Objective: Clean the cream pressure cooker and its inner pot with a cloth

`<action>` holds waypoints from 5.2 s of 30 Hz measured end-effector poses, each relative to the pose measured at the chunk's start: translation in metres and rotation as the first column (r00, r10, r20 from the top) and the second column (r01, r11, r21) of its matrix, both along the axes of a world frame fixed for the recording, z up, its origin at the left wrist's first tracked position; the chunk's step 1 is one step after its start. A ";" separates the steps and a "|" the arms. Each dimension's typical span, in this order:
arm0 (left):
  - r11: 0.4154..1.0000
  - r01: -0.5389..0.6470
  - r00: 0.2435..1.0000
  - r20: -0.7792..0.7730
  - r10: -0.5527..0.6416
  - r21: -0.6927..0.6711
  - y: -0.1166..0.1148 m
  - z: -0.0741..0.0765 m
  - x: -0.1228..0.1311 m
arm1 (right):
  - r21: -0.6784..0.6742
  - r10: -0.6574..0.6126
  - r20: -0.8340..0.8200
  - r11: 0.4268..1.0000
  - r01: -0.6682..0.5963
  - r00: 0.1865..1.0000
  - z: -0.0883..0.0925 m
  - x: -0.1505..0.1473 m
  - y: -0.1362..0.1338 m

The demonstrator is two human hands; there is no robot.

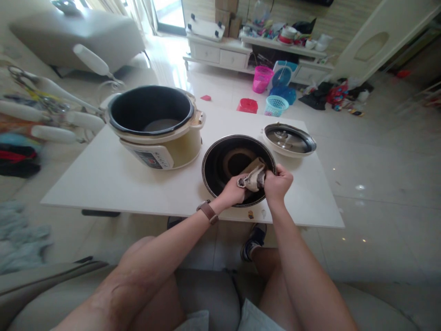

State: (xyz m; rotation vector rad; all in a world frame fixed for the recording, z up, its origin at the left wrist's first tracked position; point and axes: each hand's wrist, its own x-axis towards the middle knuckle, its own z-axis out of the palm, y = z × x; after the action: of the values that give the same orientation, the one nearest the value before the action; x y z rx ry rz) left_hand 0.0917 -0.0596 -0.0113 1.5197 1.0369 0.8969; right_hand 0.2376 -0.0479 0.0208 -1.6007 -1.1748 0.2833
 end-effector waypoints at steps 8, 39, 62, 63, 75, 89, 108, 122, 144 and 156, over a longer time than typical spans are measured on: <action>0.943 0.316 0.775 -0.602 -0.191 0.107 -0.002 0.021 -0.034 | -0.033 -0.039 -0.019 0.999 0.038 0.999 -0.011 0.011 0.005; 0.986 0.124 0.920 -0.386 -0.071 0.114 -0.001 -0.006 -0.019 | 0.002 0.087 -0.005 0.996 -0.087 0.996 0.007 -0.009 0.002; 0.924 -0.049 0.801 -0.537 0.263 0.378 0.017 -0.009 -0.005 | 0.029 0.128 -0.104 0.992 -0.126 0.986 0.001 -0.015 -0.002; 0.928 0.030 0.791 -0.577 0.205 0.371 0.015 -0.008 -0.002 | 0.022 0.120 -0.114 0.993 -0.118 0.986 0.000 -0.014 -0.001; 0.970 0.105 0.549 -0.826 0.127 0.219 0.016 0.017 -0.035 | -0.018 0.060 -0.109 0.998 -0.063 0.992 -0.006 -0.005 -0.002; 0.947 0.004 0.838 -0.518 0.172 0.320 0.026 0.016 -0.030 | 0.104 0.157 -0.029 0.983 -0.153 0.987 -0.002 -0.024 -0.008; 0.987 0.129 0.795 -0.605 -0.046 0.094 -0.008 0.019 -0.023 | 0.036 0.004 -0.018 0.999 -0.003 1.000 -0.001 -0.019 -0.010; 0.935 0.262 0.756 -0.653 -0.045 0.238 -0.021 0.003 -0.023 | -0.067 -0.066 0.007 0.996 0.067 0.998 -0.004 0.016 0.004; 0.993 -0.004 0.977 -0.209 0.029 0.117 -0.011 0.009 0.003 | 0.000 -0.093 -0.268 0.995 0.097 0.959 -0.022 0.001 0.003; 0.912 0.357 0.522 -0.853 -0.017 0.200 -0.003 0.016 -0.038 | -0.102 -0.123 -0.157 0.989 0.108 0.980 -0.015 0.007 0.004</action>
State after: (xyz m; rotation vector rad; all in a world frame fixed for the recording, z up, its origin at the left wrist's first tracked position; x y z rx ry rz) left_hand 0.0539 -0.0624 0.0044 2.4483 1.3704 0.1066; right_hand 0.2444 -0.0439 0.0058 -1.6864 -0.9514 0.3909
